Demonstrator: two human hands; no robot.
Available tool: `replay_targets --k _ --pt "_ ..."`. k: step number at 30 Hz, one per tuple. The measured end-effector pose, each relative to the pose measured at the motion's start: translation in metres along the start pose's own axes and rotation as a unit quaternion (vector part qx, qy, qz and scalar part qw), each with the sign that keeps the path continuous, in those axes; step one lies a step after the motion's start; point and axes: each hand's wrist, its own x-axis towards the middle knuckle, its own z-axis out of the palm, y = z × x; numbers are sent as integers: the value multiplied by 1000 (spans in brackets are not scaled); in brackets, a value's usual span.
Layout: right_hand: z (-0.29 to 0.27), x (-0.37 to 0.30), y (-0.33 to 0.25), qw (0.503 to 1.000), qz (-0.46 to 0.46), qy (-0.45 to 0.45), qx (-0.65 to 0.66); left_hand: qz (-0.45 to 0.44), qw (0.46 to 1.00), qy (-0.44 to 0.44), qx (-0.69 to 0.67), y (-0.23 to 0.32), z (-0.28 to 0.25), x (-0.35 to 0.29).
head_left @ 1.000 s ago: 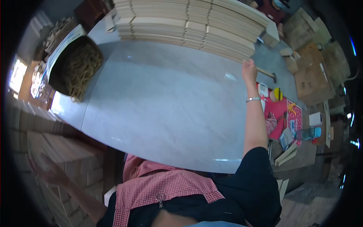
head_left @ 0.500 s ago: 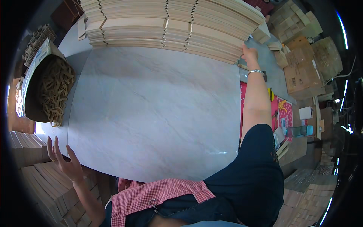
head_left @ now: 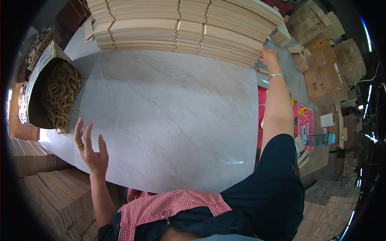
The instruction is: The user is assembling wooden boxes by applying glue to the edges and using a nail gun to join the panels together.
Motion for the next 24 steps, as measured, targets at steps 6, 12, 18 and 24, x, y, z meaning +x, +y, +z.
replay_targets --k 6,12,18,24 --pt "6 11 9 997 -12 -14 68 -7 1000 -17 -13 0 7 -5" --pt "-1 4 -2 990 8 -15 139 -78 993 -56 -72 1 15 -4" --pt "-21 -43 17 974 33 -17 225 -404 732 -125 -534 12 88 89" --pt "-29 -162 60 978 -80 95 167 -518 488 -158 -685 46 196 218"
